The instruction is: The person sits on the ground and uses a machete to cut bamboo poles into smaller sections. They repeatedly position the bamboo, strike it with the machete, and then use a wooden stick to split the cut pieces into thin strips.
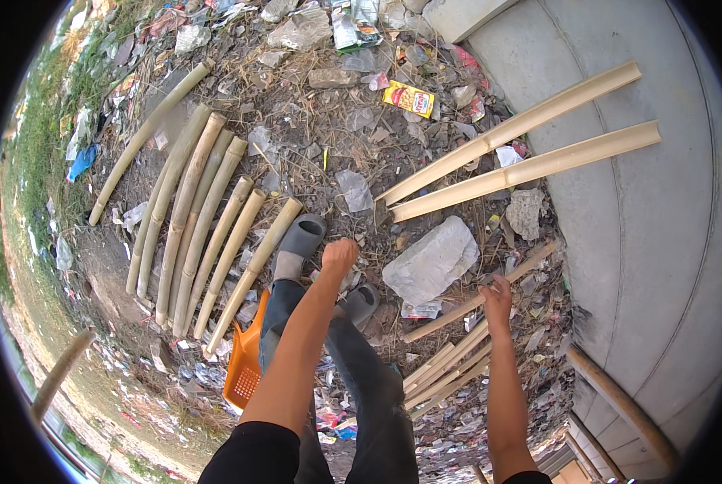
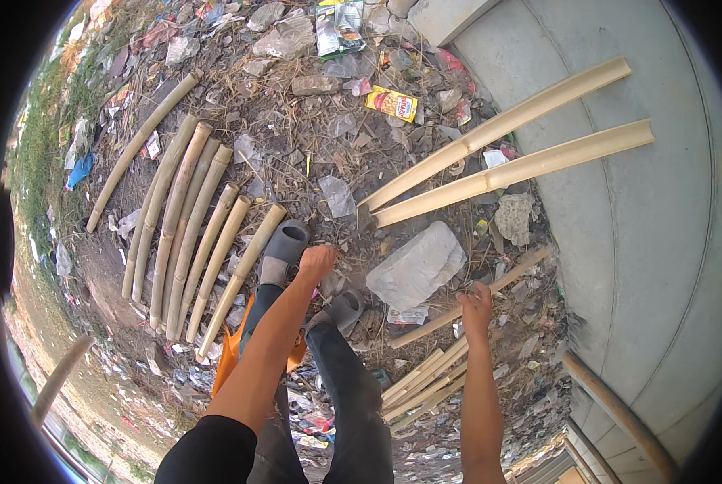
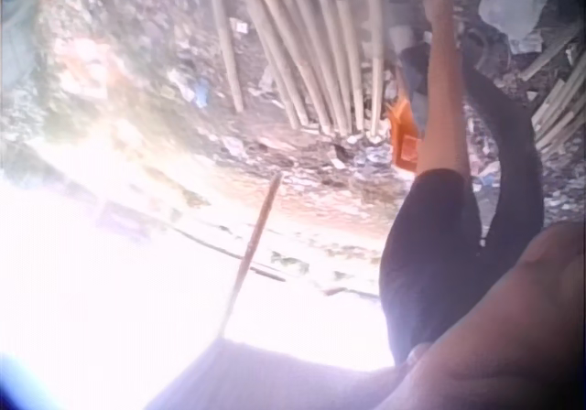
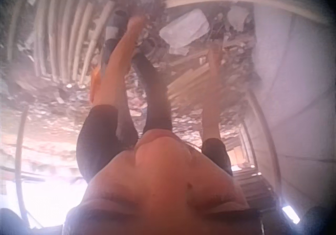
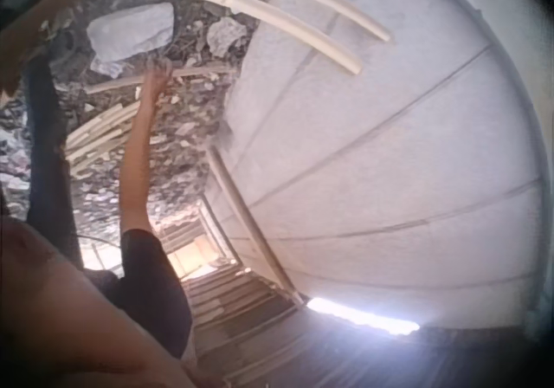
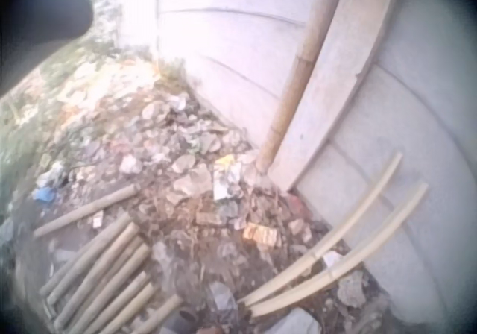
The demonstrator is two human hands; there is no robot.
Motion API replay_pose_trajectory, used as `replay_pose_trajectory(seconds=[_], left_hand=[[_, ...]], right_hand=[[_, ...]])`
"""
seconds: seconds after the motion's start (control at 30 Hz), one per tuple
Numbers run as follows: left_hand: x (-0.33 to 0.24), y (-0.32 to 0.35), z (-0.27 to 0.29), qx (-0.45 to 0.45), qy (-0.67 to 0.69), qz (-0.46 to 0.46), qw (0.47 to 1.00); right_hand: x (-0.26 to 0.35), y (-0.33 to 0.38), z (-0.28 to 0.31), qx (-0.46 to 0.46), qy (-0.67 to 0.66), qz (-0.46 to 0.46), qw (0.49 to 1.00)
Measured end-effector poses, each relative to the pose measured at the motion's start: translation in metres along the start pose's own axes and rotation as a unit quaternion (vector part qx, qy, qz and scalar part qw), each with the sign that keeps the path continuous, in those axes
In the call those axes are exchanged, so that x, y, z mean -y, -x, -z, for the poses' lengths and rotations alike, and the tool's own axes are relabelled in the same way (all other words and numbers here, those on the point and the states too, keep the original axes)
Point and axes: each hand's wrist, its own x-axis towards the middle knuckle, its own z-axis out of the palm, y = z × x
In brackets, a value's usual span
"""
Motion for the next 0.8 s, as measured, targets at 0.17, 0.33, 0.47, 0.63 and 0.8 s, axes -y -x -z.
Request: replay_pose_trajectory(seconds=[0.17, 0.33, 0.47, 0.63, 0.8], left_hand=[[0.059, 0.026, 0.036, 0.056, 0.021, -0.004, 0.998], [0.121, 0.069, 0.088, -0.001, 0.024, 0.057, 0.998], [0.152, 0.127, 0.137, -0.069, 0.131, 0.136, 0.98], [0.157, 0.214, 0.181, -0.152, 0.211, 0.274, 0.926], [0.186, 0.297, 0.195, -0.12, 0.205, 0.338, 0.911]], right_hand=[[0.039, -0.059, -0.053, -0.02, -0.164, -0.08, 0.983], [0.129, -0.146, -0.083, -0.276, -0.041, 0.076, 0.957], [0.201, -0.188, -0.084, -0.385, 0.026, 0.089, 0.918], [0.263, -0.209, -0.104, -0.336, -0.068, -0.072, 0.937], [0.278, -0.22, -0.125, -0.39, 0.014, -0.113, 0.914]])
